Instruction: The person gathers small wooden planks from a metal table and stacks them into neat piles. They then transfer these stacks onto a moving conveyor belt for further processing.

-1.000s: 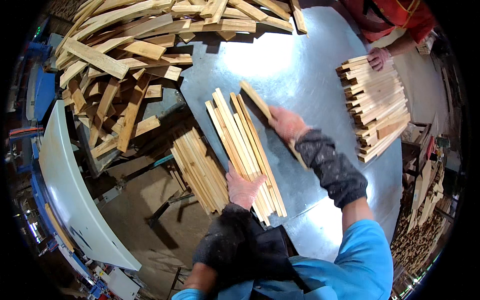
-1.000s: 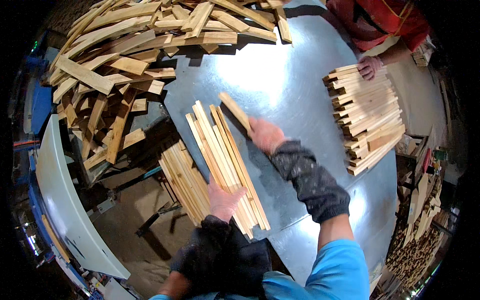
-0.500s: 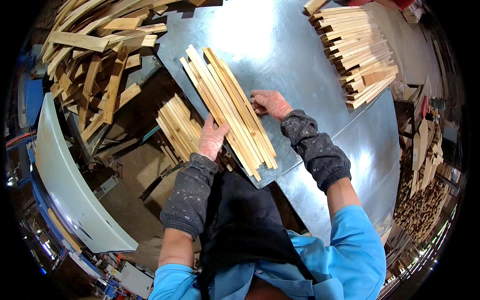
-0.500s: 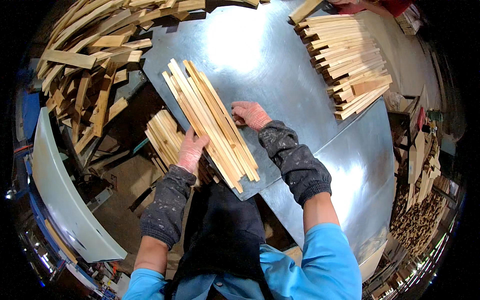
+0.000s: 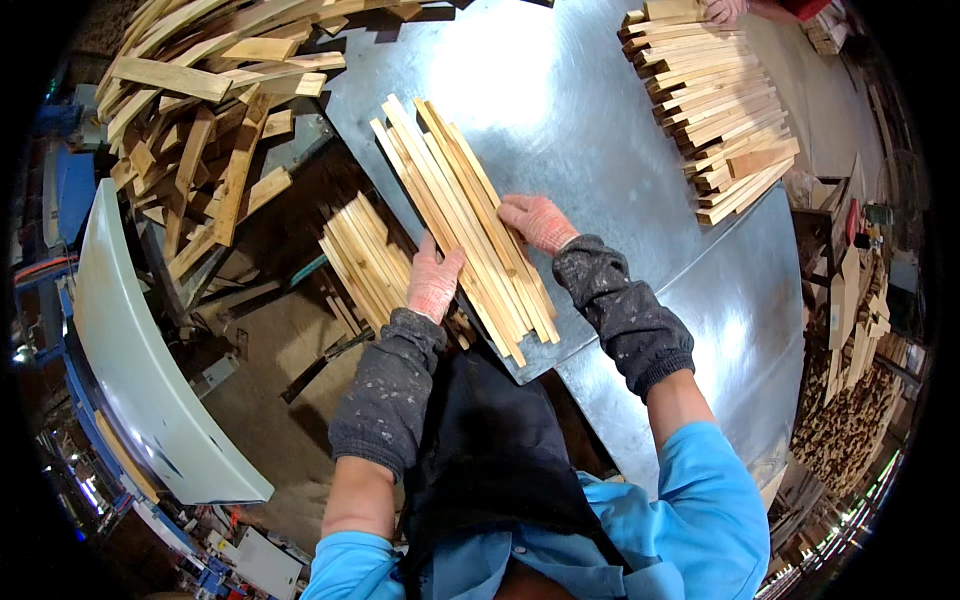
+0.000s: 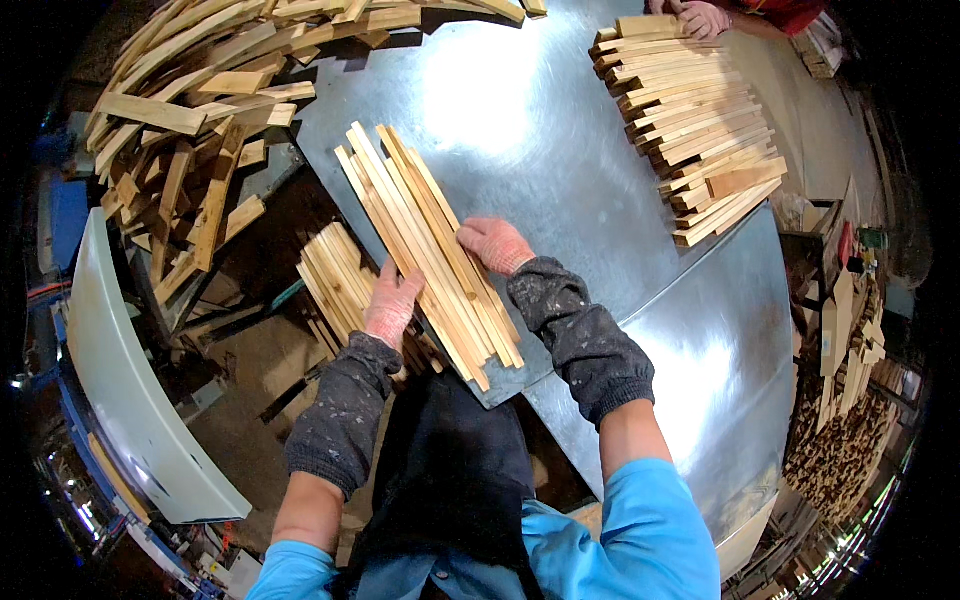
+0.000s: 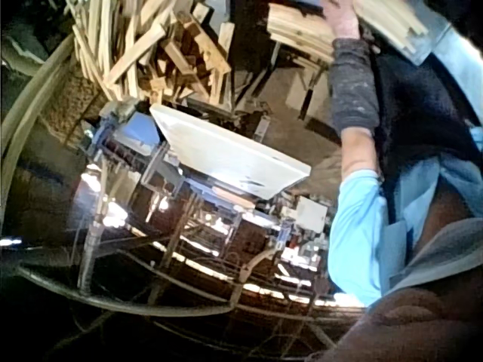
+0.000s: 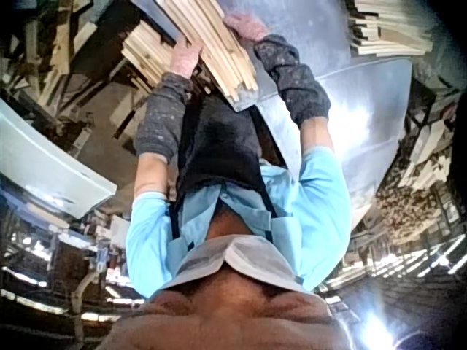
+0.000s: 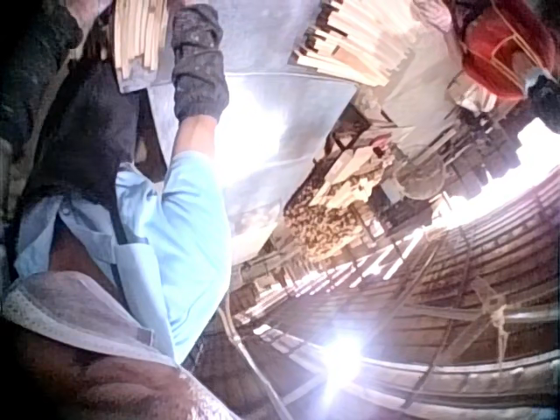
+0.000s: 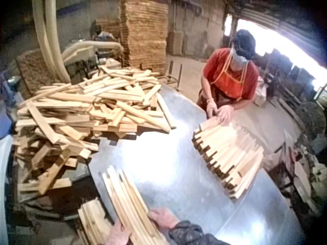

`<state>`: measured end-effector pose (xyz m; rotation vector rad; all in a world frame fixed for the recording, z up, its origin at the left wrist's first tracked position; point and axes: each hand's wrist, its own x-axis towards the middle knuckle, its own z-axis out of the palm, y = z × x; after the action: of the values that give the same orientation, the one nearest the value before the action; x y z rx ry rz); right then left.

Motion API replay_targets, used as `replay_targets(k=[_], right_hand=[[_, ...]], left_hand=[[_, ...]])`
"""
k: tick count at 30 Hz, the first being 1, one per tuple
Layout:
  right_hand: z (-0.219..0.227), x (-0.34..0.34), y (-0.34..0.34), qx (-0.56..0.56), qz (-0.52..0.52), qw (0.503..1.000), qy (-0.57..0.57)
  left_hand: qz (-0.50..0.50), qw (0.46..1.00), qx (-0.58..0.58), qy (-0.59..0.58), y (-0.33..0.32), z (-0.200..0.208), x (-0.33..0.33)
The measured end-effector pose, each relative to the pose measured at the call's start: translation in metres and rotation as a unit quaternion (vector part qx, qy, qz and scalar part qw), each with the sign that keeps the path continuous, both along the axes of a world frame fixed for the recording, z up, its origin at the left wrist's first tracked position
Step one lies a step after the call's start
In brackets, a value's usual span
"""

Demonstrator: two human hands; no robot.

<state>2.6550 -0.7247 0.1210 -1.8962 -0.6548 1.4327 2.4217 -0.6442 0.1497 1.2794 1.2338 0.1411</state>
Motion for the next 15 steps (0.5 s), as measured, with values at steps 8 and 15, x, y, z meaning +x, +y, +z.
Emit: replay_targets(k=[8, 15], right_hand=[[-0.003, -0.007, -0.016, 0.012, -0.045, 0.995, 0.087], [0.016, 0.0, -0.02, -0.02, -0.044, 0.998, 0.031]], left_hand=[[0.024, 0.998, 0.021, -0.055, -0.008, -0.029, -0.011], [0.032, 0.998, 0.014, -0.05, -0.014, -0.028, -0.015]])
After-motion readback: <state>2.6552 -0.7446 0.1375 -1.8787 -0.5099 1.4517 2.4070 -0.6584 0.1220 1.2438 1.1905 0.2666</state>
